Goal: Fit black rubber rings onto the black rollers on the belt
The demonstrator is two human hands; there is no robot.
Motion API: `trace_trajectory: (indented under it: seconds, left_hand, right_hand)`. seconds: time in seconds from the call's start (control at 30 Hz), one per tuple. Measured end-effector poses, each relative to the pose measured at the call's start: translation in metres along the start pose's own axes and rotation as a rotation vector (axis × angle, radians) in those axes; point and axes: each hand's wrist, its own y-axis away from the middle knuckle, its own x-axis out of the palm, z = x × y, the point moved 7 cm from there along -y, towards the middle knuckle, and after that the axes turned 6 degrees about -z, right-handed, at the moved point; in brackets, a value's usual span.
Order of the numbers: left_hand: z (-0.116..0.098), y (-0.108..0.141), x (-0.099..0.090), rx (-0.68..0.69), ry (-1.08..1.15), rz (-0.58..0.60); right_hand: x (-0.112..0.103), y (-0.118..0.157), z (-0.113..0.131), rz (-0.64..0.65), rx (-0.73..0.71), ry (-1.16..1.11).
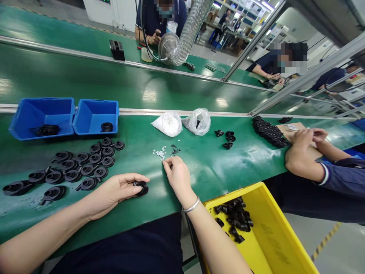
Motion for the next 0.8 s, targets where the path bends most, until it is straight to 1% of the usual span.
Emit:
trace_trajectory:
  seconds: [0.13, 0.2, 0.3, 0.4, 0.53, 0.63, 0.73, 0.8]
  left_hand:
    - [0.002, 0.002, 0.005, -0.028, 0.256, 0.073]
    - [0.005, 0.003, 0.006, -0.053, 0.3, 0.093]
    - [0.012, 0.004, 0.006, -0.102, 0.271, 0.093]
    - [0.016, 0.005, 0.007, -0.119, 0.245, 0.093]
    - [0.014, 0.005, 0.01, -0.076, 0.243, 0.131]
    - [0.012, 0.004, 0.01, -0.036, 0.219, 0.142]
    - [0.013, 0.001, 0.009, 0.015, 0.186, 0.125]
    - [0.013, -0.002, 0.008, 0.068, 0.168, 0.119]
  right_hand:
    - [0.0, 0.001, -0.001, 0.006, 0.004, -0.031]
    - [0.0, 0.002, -0.003, 0.003, 0.01, -0.044]
    - [0.0, 0.001, -0.004, -0.018, 0.03, -0.046]
    - [0.002, -0.001, -0.006, -0.037, 0.058, -0.036]
    - [0.004, -0.004, -0.007, -0.043, 0.067, -0.039]
    - [0.001, -0.004, -0.004, -0.043, 0.05, -0.053]
    - [-0.01, 0.007, 0.011, -0.047, -0.004, -0.091]
    - [-0.017, 0.022, 0.029, -0.034, -0.1, -0.142]
